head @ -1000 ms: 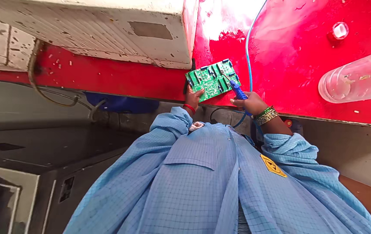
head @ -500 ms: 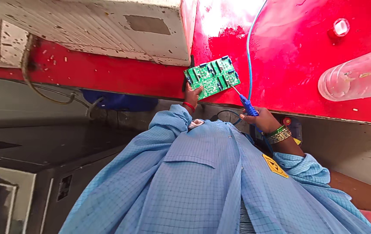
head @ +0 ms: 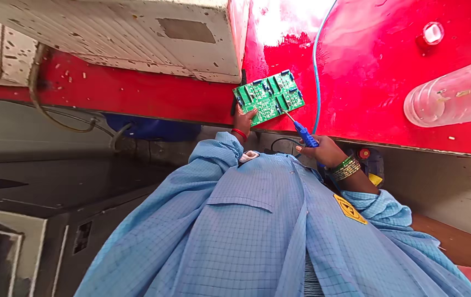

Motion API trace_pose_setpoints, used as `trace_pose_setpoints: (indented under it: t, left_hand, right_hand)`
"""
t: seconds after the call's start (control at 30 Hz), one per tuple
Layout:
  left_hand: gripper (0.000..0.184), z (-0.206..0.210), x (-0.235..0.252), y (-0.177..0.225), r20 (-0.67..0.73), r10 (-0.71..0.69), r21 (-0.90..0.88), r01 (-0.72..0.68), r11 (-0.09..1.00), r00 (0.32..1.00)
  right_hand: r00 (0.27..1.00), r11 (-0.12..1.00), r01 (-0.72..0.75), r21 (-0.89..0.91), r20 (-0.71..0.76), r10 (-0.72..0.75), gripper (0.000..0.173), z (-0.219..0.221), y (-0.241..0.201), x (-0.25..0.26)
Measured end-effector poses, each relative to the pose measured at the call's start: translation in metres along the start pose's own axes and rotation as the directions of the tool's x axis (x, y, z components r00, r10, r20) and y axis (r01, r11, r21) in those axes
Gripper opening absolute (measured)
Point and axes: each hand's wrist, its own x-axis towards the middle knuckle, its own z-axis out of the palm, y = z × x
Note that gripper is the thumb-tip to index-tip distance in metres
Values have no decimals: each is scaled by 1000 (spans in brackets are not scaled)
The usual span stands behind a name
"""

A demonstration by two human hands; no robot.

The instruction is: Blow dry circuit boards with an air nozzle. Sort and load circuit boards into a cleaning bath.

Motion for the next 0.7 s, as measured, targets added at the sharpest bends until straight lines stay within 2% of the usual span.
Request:
trace_pose_setpoints:
  t: [0.5,0.7]
  left_hand:
    - [79,-1,3,-3,-16,-16,-1,16,1000,1000]
    - [75,-2,4,-2,-17,-32,27,32,999,999]
  right_hand:
    - [994,997,80,6,-80,-80,42,-6,-35,31]
    - [995,994,97,-59,8,-96,41,-4,-32,22]
